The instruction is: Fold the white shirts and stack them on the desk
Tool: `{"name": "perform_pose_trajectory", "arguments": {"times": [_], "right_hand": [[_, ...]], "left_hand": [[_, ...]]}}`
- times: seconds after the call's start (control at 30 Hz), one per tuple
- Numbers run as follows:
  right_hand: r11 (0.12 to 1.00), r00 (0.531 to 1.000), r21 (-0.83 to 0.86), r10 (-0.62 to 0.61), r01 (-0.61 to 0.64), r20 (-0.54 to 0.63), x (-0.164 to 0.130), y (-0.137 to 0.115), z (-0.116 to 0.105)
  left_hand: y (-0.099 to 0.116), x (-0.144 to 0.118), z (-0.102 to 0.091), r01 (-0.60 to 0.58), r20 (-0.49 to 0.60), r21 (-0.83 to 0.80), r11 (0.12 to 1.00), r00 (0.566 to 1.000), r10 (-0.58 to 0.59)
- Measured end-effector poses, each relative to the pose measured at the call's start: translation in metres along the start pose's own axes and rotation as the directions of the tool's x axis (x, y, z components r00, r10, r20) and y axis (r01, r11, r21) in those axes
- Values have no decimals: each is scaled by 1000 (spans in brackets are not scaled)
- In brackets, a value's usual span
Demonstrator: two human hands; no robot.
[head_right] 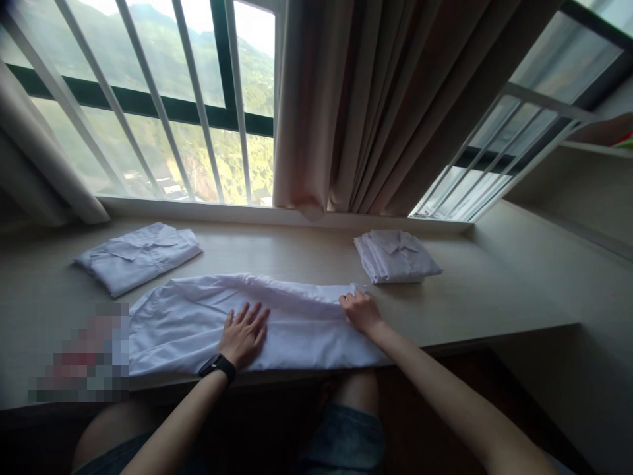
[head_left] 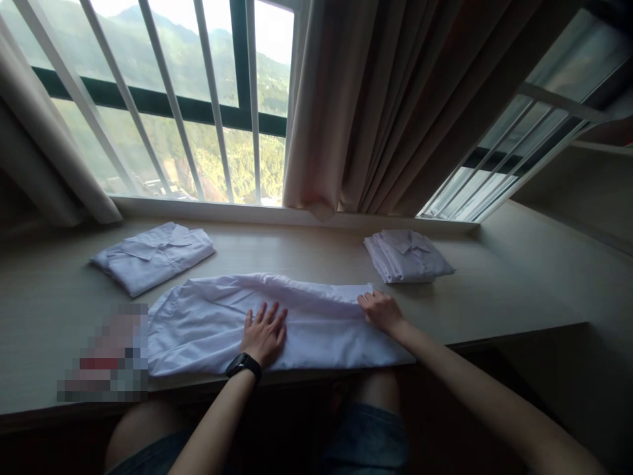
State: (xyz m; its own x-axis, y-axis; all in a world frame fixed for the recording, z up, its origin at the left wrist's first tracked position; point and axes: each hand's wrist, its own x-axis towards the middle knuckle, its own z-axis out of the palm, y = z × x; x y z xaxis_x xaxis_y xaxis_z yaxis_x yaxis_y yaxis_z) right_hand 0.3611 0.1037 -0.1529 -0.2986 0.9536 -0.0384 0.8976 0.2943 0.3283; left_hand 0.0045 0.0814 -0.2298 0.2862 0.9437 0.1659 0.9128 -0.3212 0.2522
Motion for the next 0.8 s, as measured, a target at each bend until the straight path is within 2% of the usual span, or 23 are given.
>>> {"name": "perform_pose_trajectory", "arguments": {"times": [0.17,0.27,0.37,0.47,0.53,0.67,0.8], "right_hand": [[974,974,21,226,-226,30,-34,-20,34],[957,960,73,280,-280,6,-39,-18,47],[941,935,162,322,-298,-149,-42,-12,62],[919,844,269,377,-289,-383,-46,-9,83],[927,802,293,355,-234,-481,-50,-10,98],[942,798,299,294,-150,-527,-55,-14,122],[923,749,355,337,-145,-571,-56,-16,133]], "left_hand": [[0,0,0,6,12,4,1000,1000,-6],[1,0,0,4,15,11,1000,1000,-4],[1,0,0,-4,4,20,1000,1000,3],[1,-1,0,-12,-12,25,1000,1000,12],[1,-1,0,-12,-25,22,1000,1000,13],[1,-2,2,-14,-75,-3,1000,997,14],[-3,-3,10,4,-155,-50,999,988,-12]]}}
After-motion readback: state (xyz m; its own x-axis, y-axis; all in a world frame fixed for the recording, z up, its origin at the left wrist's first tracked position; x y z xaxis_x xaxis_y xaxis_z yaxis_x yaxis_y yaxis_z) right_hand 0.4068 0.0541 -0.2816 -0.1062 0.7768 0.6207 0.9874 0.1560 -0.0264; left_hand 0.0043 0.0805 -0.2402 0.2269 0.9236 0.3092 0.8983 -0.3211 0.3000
